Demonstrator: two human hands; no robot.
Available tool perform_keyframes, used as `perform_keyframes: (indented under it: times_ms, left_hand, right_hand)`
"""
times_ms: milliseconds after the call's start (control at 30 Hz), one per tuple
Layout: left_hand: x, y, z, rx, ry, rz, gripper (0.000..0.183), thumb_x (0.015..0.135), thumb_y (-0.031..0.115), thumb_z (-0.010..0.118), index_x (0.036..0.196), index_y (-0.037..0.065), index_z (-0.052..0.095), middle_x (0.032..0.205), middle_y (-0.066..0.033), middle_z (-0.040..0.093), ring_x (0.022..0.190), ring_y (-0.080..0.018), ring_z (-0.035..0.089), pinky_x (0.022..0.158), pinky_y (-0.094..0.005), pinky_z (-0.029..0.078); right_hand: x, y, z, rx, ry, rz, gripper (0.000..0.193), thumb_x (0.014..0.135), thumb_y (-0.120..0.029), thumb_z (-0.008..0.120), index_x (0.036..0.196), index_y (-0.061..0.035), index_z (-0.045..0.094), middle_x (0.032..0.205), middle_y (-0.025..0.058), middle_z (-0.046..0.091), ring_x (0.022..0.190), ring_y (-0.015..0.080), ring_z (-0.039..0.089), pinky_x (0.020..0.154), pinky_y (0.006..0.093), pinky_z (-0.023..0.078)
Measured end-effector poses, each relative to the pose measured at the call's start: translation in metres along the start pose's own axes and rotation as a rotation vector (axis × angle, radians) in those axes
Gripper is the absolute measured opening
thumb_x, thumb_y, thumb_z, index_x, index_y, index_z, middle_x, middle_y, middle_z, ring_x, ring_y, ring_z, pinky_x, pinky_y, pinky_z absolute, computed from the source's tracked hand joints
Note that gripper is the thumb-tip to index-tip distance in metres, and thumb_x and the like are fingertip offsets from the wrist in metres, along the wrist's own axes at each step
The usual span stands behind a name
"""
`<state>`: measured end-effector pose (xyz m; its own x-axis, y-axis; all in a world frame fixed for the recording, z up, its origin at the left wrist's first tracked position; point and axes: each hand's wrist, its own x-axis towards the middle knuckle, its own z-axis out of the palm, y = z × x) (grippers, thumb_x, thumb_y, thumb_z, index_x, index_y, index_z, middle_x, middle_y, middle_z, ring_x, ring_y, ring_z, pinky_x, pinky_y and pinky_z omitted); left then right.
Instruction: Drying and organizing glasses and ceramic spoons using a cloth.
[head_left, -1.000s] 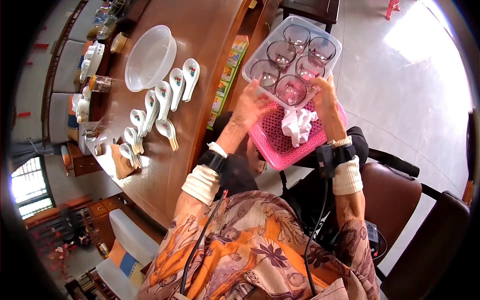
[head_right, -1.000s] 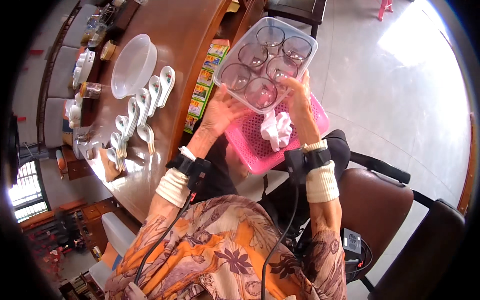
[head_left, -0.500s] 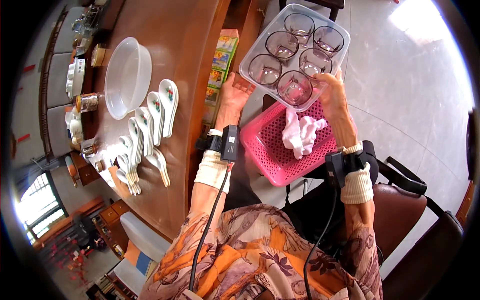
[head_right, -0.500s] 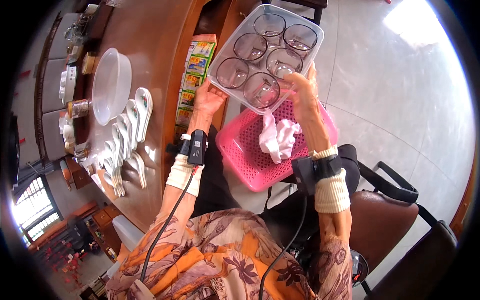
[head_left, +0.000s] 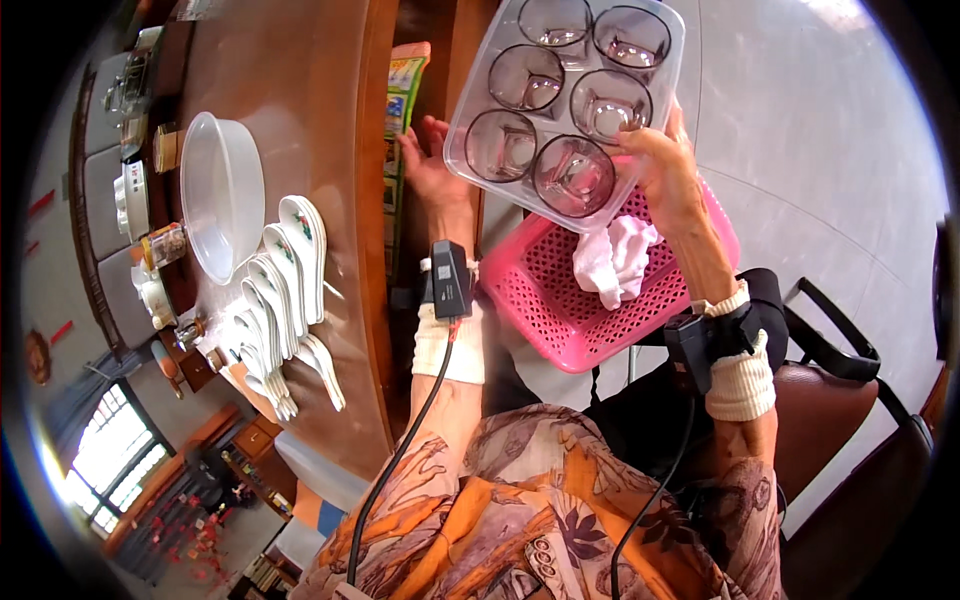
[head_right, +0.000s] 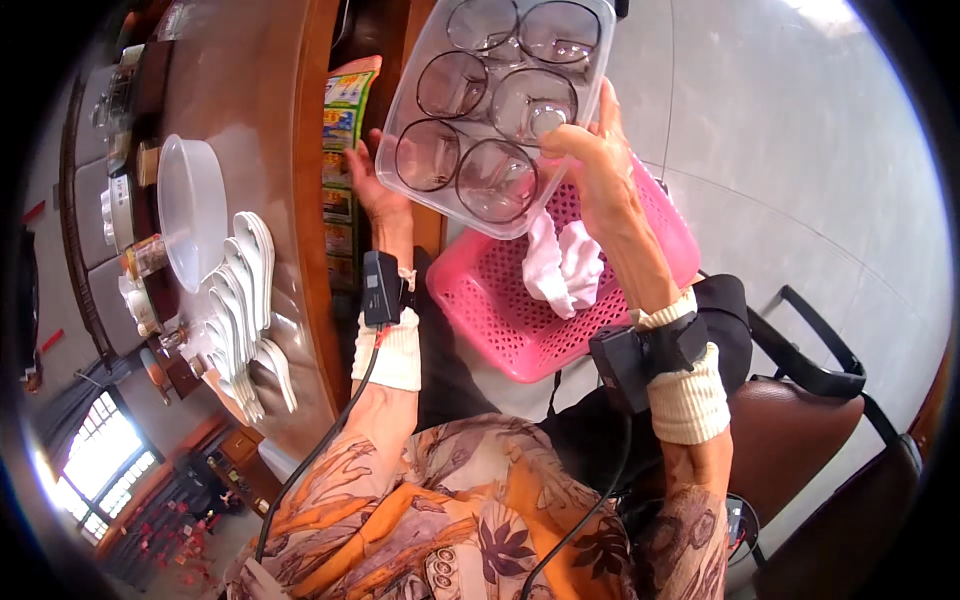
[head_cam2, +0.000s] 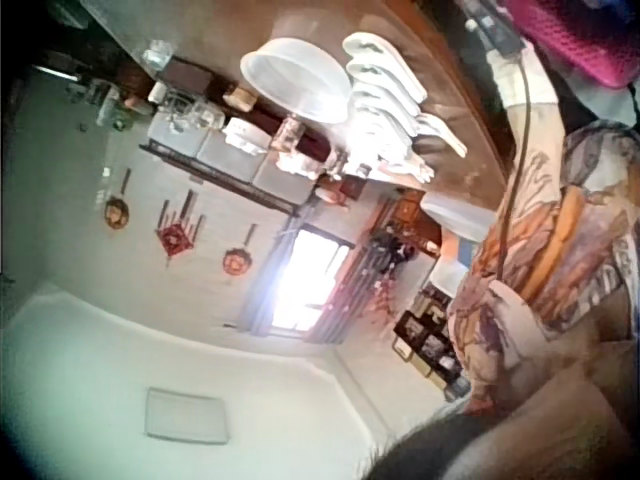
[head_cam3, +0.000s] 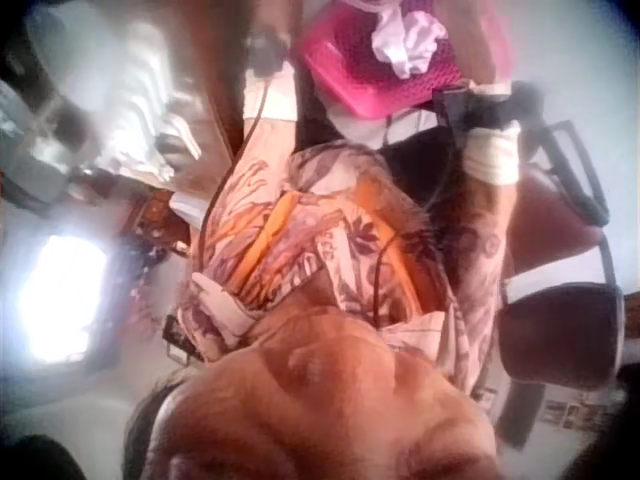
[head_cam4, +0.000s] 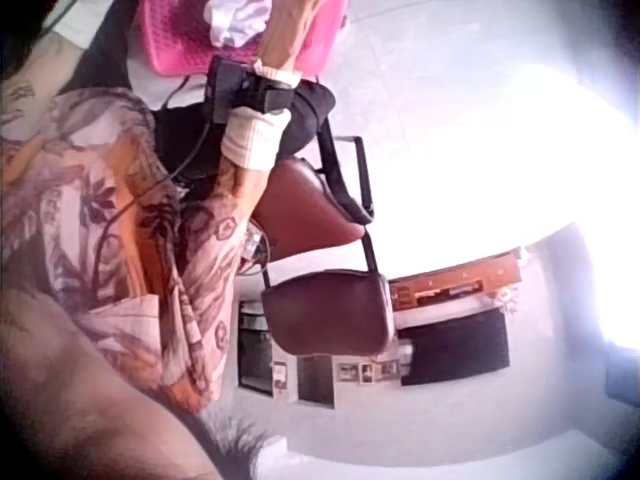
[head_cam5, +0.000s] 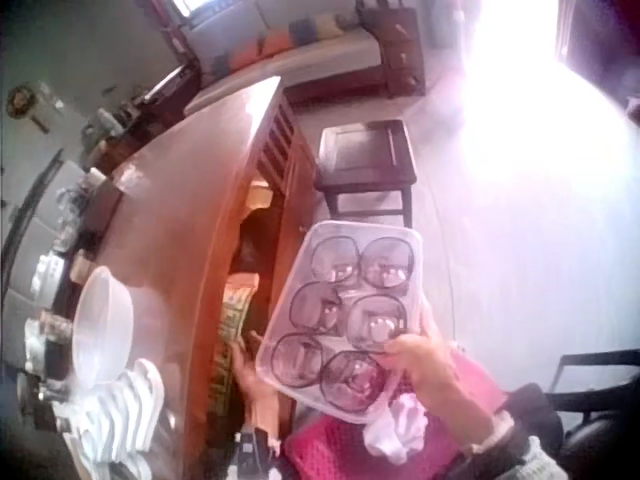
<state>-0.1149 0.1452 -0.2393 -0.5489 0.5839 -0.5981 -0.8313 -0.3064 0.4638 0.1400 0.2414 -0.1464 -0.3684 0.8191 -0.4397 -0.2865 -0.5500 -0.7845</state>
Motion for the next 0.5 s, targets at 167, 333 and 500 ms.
perform_keyframes:
  times_ms: [167, 333, 500]
  left_hand:
    - [0.007, 0.048, -0.031, -0.389, -0.242, -0.063, 0.041, 0.088, 0.045, 0.048, 0.098, 0.009, 0.063, 0.103, -0.0125, 0.064, 0.094, -0.029, 0.058, 0.087, -0.053, 0.042]
    - [-0.022, 0.062, -0.003, -0.355, -0.447, 0.02, 0.021, 0.082, 0.014, 0.057, 0.098, 0.001, 0.062, 0.095, -0.0116, 0.065, 0.086, -0.0234, 0.059, 0.072, -0.0361, 0.044]
    - [-0.042, 0.076, -0.003, -0.445, -0.423, -0.089, 0.02, 0.082, 0.008, 0.058, 0.099, 0.0, 0.061, 0.097, -0.0118, 0.063, 0.089, -0.0236, 0.059, 0.07, -0.0329, 0.044]
  right_hand:
    - [0.005, 0.01, 0.003, -0.018, 0.01, 0.01, 0.098, 0.065, -0.013, 0.065, 0.145, -0.0079, 0.008, 0.099, 0.0132, 0.05, 0.087, 0.0225, 0.053, 0.077, 0.0362, 0.045]
    - [-0.002, 0.009, 0.015, -0.022, -0.033, 0.025, 0.103, 0.063, -0.016, 0.067, 0.144, -0.0034, 0.004, 0.095, 0.0121, 0.054, 0.087, 0.0194, 0.053, 0.078, 0.0318, 0.042]
    - [-0.002, 0.015, 0.031, -0.142, -0.044, 0.041, 0.104, 0.061, -0.017, 0.067, 0.144, -0.0015, 0.007, 0.086, 0.0101, 0.056, 0.078, 0.0199, 0.053, 0.073, 0.0287, 0.044]
